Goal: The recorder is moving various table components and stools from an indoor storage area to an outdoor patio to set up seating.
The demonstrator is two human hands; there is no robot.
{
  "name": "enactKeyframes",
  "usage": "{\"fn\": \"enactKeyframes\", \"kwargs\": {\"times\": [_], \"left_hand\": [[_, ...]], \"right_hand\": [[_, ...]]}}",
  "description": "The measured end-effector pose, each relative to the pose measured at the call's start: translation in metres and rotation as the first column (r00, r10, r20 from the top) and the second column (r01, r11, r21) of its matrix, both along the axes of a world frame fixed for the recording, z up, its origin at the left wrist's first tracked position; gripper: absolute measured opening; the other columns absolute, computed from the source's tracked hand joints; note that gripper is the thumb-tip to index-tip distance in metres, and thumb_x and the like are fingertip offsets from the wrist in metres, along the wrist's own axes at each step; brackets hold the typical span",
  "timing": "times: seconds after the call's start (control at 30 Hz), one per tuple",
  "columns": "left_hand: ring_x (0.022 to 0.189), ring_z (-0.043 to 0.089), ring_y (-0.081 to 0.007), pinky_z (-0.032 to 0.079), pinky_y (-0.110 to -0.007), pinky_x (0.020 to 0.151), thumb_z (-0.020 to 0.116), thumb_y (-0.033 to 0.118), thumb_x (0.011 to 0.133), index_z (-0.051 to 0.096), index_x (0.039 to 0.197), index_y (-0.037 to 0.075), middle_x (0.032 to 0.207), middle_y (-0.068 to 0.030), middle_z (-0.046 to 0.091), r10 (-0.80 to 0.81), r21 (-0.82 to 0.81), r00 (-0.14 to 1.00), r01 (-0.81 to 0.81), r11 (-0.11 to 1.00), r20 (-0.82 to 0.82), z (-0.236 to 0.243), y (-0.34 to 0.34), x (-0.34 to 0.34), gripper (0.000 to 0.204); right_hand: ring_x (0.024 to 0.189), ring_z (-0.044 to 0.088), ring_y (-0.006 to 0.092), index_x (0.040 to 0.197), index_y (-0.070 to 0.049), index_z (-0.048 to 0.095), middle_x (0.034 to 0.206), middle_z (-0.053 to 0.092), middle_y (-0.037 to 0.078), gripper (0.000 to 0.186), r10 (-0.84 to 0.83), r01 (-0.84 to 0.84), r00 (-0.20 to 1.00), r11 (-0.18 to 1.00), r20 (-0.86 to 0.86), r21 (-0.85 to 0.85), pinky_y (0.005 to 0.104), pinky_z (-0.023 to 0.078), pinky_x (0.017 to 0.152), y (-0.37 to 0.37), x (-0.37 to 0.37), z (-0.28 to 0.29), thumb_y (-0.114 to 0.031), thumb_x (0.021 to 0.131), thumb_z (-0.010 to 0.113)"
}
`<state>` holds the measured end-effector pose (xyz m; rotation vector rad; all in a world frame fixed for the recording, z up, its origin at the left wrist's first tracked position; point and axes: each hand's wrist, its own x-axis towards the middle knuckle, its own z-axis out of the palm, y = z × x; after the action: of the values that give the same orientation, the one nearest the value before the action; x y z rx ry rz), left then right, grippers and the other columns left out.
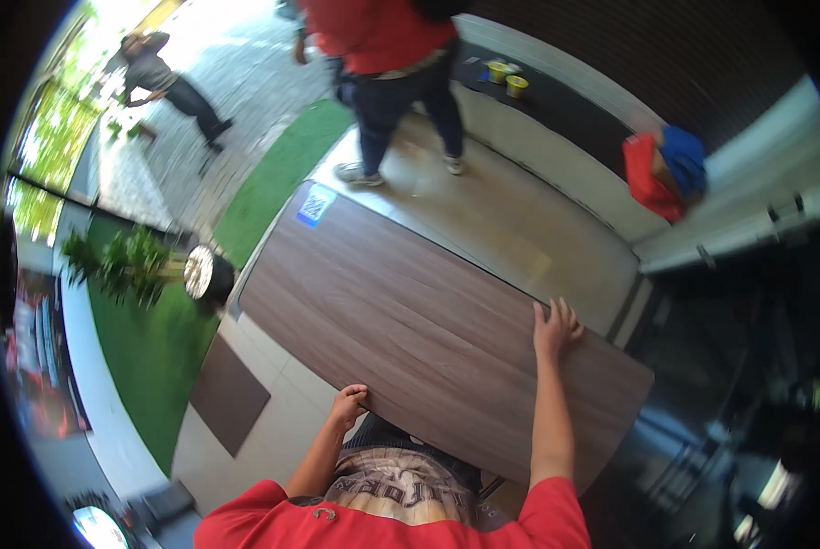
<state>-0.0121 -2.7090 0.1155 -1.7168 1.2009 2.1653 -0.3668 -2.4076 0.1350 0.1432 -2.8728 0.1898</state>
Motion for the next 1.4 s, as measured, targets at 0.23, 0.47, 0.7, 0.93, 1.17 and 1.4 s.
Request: {"fn": "enactKeyframes", "kwargs": {"times": [0.23,0.47,0.7,0.93,1.17,1.4], "left_hand": [[0.075,0.065,-0.0285,0.052,-0.036,0.069,0.056,0.027,0.089,0.062,0.102,0.003,0.091,-0.0130,0.067,-0.810,-0.396,0.548,0.804,0.443,0.206,0.068,-0.107,-0.062,0.028],[0.094,0.055,-0.0346,0.043,-0.044,0.082,0.060,0.037,0.083,0.060,0.103,0.011,0.100,-0.0130,0.059,-0.946,-0.973,0.252,0.158,-0.167,0.204,0.067,-0.081,-0.324,0.033],[0.096,0.060,-0.0355,0.047,-0.042,0.083,0.051,0.070,0.074,0.065,0.100,0.006,0.098,-0.0172,0.066,-0.847,-0.762,-0.089,0.397,-0.512,0.524,0.020,-0.051,-0.396,0.071],[0.095,0.061,-0.0339,0.048,-0.041,0.082,0.059,0.070,0.066,0.069,0.093,0.005,0.096,-0.0178,0.066,-0.796,-0.546,-0.313,0.595,-0.589,0.518,0.006,-0.057,-0.422,0.071],[0.092,0.062,-0.0333,0.048,-0.039,0.082,0.060,0.069,0.066,0.071,0.088,0.004,0.089,-0.0179,0.067,-0.830,-0.591,-0.295,0.592,-0.547,0.473,0.017,-0.048,-0.446,0.070],[0.097,0.061,-0.0309,0.047,-0.040,0.085,0.060,0.068,0.067,0.071,0.093,0.007,0.093,-0.0141,0.067,-0.837,-0.636,-0.207,0.565,-0.525,0.507,0.050,-0.027,-0.514,0.067]], "right_hand": [[0.099,0.052,0.0275,0.103,-0.003,0.054,0.104,0.055,0.013,0.034,-0.536,0.557,0.818,0.642,0.211,-0.527,0.0403,0.040,0.087,-0.015,0.210,0.020,-0.031,0.085,0.064],[0.118,0.040,0.0269,0.129,-0.005,0.035,0.131,0.039,0.014,0.079,0.041,0.608,0.247,-0.784,0.968,-0.122,0.0482,0.035,0.099,-0.050,0.362,0.007,-0.041,0.071,0.074],[0.126,0.035,0.0298,0.133,-0.012,0.039,0.137,0.040,0.008,0.080,0.276,0.429,0.603,-0.903,0.749,-0.013,0.0552,0.021,0.106,-0.126,0.350,-0.002,-0.058,0.074,0.066],[0.123,0.039,0.0246,0.133,-0.014,0.040,0.133,0.044,0.004,0.074,0.274,0.426,0.619,-0.904,0.736,-0.022,0.0478,0.028,0.105,-0.138,0.355,-0.020,-0.060,0.079,0.059],[0.123,0.038,0.0270,0.133,-0.013,0.040,0.133,0.044,0.006,0.079,0.260,0.418,0.625,-0.908,0.736,-0.034,0.0493,0.027,0.106,-0.135,0.336,-0.025,-0.065,0.076,0.058],[0.122,0.039,0.0262,0.132,-0.012,0.041,0.132,0.045,0.006,0.077,0.221,0.402,0.676,-0.910,0.703,-0.099,0.0485,0.028,0.105,-0.132,0.271,-0.014,-0.063,0.077,0.058]]}}
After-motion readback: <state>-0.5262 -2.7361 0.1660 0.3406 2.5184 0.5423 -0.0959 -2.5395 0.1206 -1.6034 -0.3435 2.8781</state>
